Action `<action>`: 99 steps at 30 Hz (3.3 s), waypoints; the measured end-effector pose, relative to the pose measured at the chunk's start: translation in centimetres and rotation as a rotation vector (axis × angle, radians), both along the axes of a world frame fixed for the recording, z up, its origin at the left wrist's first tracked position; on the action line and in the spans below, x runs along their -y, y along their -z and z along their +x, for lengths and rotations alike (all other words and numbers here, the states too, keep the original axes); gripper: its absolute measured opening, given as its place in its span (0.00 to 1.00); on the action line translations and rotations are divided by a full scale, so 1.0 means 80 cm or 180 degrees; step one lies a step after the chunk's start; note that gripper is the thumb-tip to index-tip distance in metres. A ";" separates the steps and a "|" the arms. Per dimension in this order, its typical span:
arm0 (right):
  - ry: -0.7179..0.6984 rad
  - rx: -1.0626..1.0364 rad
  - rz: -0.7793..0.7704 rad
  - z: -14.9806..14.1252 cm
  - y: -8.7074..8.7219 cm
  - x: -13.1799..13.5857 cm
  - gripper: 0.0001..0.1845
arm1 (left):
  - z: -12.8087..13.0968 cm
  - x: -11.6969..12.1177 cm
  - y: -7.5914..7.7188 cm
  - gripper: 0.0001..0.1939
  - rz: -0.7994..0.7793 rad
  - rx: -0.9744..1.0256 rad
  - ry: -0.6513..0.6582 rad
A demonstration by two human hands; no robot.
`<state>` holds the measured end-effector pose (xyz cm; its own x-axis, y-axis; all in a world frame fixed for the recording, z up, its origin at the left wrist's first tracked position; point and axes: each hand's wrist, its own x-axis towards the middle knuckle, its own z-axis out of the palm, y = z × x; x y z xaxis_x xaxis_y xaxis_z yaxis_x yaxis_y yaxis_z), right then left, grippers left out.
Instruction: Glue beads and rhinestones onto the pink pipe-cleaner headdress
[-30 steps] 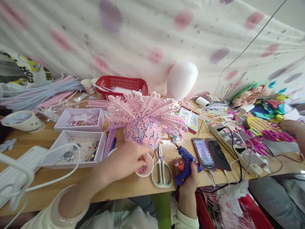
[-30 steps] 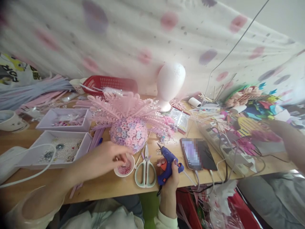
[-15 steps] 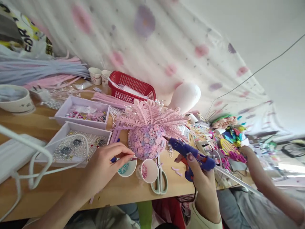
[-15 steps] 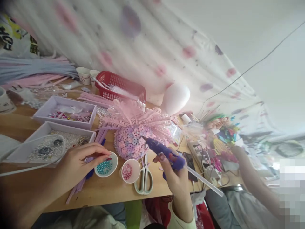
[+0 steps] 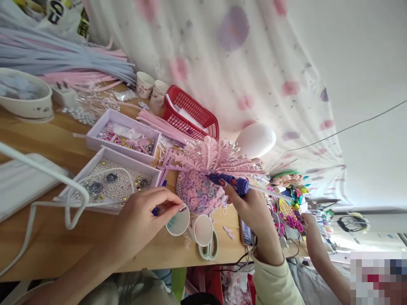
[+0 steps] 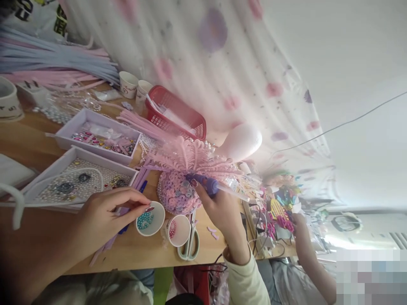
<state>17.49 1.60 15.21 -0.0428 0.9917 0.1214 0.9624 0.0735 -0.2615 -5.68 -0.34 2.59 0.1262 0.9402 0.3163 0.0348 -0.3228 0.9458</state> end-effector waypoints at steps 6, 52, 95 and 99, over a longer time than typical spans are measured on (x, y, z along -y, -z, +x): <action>0.0118 0.0335 0.0043 -0.001 -0.001 -0.003 0.26 | 0.000 0.000 0.003 0.06 0.0028 0.0036 0.0108; 0.0830 -0.2686 0.0751 0.106 0.049 0.118 0.27 | 0.080 -0.116 -0.002 0.05 0.0618 -0.0792 -0.0221; 0.0873 -0.2365 0.0831 0.118 0.065 0.127 0.28 | 0.061 -0.078 -0.033 0.14 0.0376 -0.0913 0.0218; 0.0822 -0.2482 0.0728 0.121 0.069 0.125 0.28 | 0.069 -0.058 -0.060 0.17 -0.0756 0.0626 0.0857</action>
